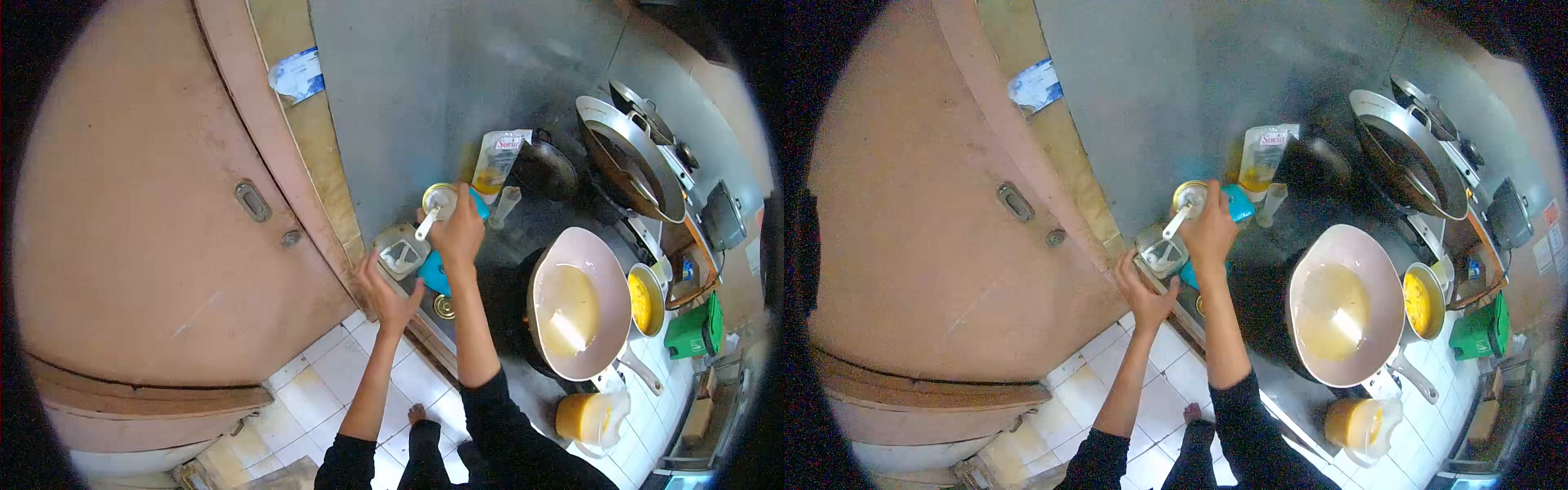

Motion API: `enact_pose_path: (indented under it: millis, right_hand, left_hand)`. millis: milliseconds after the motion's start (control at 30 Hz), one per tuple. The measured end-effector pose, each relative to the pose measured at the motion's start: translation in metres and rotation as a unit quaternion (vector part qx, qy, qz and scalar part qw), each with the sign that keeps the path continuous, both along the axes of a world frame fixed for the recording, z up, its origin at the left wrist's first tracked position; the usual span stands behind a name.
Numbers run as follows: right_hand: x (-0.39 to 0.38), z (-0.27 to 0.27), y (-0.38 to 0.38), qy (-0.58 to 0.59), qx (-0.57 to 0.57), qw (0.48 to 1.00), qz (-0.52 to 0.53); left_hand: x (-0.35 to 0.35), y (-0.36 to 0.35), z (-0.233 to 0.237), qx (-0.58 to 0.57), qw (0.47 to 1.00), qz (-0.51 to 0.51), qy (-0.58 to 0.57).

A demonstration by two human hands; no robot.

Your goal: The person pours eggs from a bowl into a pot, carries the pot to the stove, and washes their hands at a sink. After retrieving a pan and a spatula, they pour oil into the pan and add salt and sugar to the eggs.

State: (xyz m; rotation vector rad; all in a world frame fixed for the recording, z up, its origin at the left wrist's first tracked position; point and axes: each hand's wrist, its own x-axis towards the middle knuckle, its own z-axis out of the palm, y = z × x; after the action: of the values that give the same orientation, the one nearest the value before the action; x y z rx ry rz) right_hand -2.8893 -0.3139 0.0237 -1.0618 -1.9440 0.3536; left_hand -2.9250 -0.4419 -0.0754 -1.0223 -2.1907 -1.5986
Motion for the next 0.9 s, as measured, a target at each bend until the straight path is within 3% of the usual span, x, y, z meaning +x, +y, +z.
enact_pose_path:
  millis: [33,100,133,200,233,300,433,500,533,600,633,700,733,833,867,900]
  right_hand:
    - [0.014,0.018,-0.014,0.0,-0.002,1.0,0.0]
    - [0.044,0.05,-0.044,-0.004,-0.002,0.994,0.112]
    - [0.06,0.062,-0.061,-0.003,-0.003,0.994,0.112]
    - [0.091,0.077,-0.092,-0.014,-0.022,0.976,0.216]
    - [0.104,0.077,-0.101,-0.014,-0.023,0.976,0.218]
    - [0.13,0.076,-0.121,0.008,-0.041,0.958,0.285]
    - [0.204,0.095,-0.183,0.049,-0.073,0.949,0.303]
    - [0.238,0.082,-0.202,0.022,-0.121,0.954,0.272]
    - [0.253,0.075,-0.21,0.012,-0.138,0.955,0.261]
    - [0.273,0.054,-0.22,0.127,-0.367,0.886,0.252]
    - [0.281,0.047,-0.219,0.129,-0.368,0.886,0.251]
    - [0.298,0.041,-0.216,0.258,-0.335,0.878,0.225]
    - [0.311,0.052,-0.212,0.277,-0.429,0.835,0.203]
    - [0.355,0.038,-0.195,0.225,-0.405,0.855,0.234]
    - [0.374,0.05,-0.189,0.123,-0.38,0.876,0.27]
    - [0.391,0.049,-0.183,0.123,-0.382,0.876,0.266]
  left_hand:
    - [0.004,0.001,0.026,-0.002,1.0,0.0,0.0]
    - [0.013,0.003,0.066,0.038,0.994,-0.097,0.014]
    - [0.014,0.006,0.068,0.108,0.981,-0.163,-0.015]
    - [0.028,-0.013,0.052,0.062,0.985,-0.153,-0.044]
    - [0.037,-0.023,0.044,0.02,0.987,-0.142,-0.072]
    - [0.07,-0.053,0.055,0.044,0.977,-0.15,-0.142]
    - [0.137,-0.096,0.08,0.162,0.961,-0.089,-0.208]
    - [0.162,-0.109,0.068,0.198,0.954,-0.067,-0.217]
    - [0.169,-0.114,0.043,0.185,0.962,-0.057,-0.195]
    - [0.186,-0.123,0.043,0.144,0.986,-0.055,-0.058]
    - [0.198,-0.125,0.046,0.143,0.986,-0.058,-0.056]
    - [0.223,-0.13,0.048,0.109,0.994,-0.021,0.008]
    - [0.233,-0.134,0.043,0.059,0.997,-0.035,0.022]
    - [0.269,-0.14,0.044,0.057,0.995,-0.071,0.036]
    - [0.279,-0.141,0.046,0.047,0.995,-0.08,0.04]
    - [0.291,-0.143,0.046,0.045,0.995,-0.083,0.038]
